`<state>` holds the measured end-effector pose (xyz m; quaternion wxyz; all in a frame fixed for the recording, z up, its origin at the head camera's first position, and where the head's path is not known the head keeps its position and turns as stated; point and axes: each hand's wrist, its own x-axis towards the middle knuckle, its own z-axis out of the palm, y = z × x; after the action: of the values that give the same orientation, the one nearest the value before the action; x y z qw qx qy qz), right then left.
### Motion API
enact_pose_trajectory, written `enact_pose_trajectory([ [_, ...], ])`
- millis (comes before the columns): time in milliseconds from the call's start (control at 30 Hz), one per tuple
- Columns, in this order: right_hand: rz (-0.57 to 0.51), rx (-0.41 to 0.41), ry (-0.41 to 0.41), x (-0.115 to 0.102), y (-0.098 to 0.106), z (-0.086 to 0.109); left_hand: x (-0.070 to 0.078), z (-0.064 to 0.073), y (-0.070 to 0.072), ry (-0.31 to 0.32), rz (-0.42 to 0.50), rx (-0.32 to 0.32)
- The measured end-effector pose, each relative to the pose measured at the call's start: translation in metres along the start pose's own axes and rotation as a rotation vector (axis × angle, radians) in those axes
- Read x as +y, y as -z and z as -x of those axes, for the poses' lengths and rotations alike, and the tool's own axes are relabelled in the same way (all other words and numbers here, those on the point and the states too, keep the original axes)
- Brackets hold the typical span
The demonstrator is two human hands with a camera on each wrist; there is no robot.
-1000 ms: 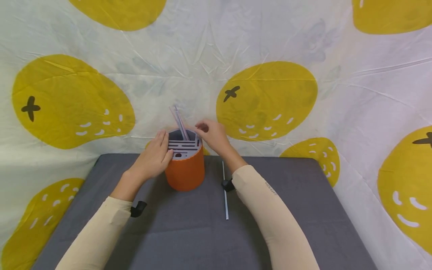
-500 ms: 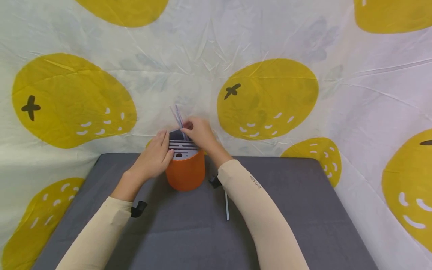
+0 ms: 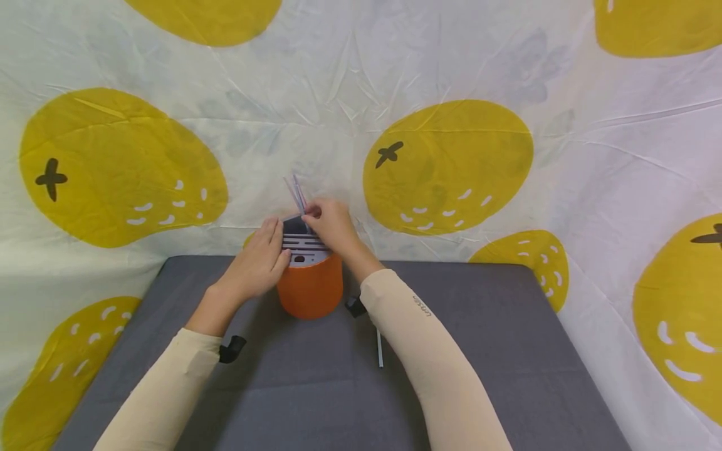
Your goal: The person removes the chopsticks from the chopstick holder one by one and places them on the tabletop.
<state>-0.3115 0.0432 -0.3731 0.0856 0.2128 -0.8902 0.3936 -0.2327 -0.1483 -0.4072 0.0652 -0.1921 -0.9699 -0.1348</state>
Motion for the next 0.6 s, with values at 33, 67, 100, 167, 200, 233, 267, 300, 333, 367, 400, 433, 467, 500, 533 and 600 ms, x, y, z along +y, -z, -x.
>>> enact_pose_trajectory([
  [33, -0.002, 0.001, -0.001, 0.001, 0.0, -0.001, 0.0, 0.0, 0.0, 0.001, 0.002, -0.001],
  [67, -0.004, 0.002, 0.001, 0.001, -0.001, -0.001, 0.0, -0.001, 0.001, 0.002, 0.001, -0.003],
  [100, -0.004, 0.003, 0.001, 0.002, -0.001, -0.001, -0.001, -0.001, 0.001, 0.002, 0.0, -0.004],
  [167, -0.005, 0.004, 0.001, 0.002, -0.001, -0.002, -0.001, -0.002, 0.002, 0.001, -0.002, -0.006],
  [200, -0.007, 0.005, 0.002, 0.002, -0.001, -0.003, -0.002, -0.002, 0.002, 0.0, -0.002, -0.008],
  [233, -0.009, 0.005, 0.002, 0.002, -0.001, -0.004, -0.002, -0.003, 0.002, 0.0, -0.003, -0.009],
  [267, -0.01, 0.003, 0.001, 0.002, -0.001, -0.004, -0.003, -0.003, 0.002, -0.001, -0.003, -0.009],
  [300, -0.011, 0.001, -0.002, 0.001, -0.001, -0.005, -0.003, -0.004, 0.002, -0.001, -0.002, -0.01],
  [333, -0.013, -0.002, -0.005, 0.001, -0.001, -0.006, -0.003, -0.004, 0.003, -0.001, -0.002, -0.011],
  [367, -0.015, -0.007, -0.01, 0.001, -0.001, -0.007, -0.003, -0.005, 0.003, 0.001, 0.001, -0.013],
  [400, -0.011, -0.01, -0.013, 0.001, -0.001, -0.007, -0.003, -0.005, 0.003, 0.003, 0.004, -0.017],
  [433, -0.009, -0.013, -0.017, 0.001, -0.002, -0.008, -0.003, -0.006, 0.003, 0.004, 0.009, -0.019],
  [467, -0.008, -0.015, -0.021, 0.001, -0.002, -0.009, -0.003, -0.006, 0.003, 0.006, 0.012, -0.021],
  [500, -0.006, -0.013, -0.023, 0.001, -0.003, -0.01, -0.003, -0.006, 0.003, 0.007, 0.016, -0.025],
  [533, -0.003, -0.009, -0.024, 0.002, -0.004, -0.011, -0.002, -0.007, 0.004, 0.006, 0.019, -0.028],
  [600, 0.005, 0.003, -0.028, 0.002, -0.006, -0.012, -0.002, -0.007, 0.004, 0.004, 0.024, -0.031],
])
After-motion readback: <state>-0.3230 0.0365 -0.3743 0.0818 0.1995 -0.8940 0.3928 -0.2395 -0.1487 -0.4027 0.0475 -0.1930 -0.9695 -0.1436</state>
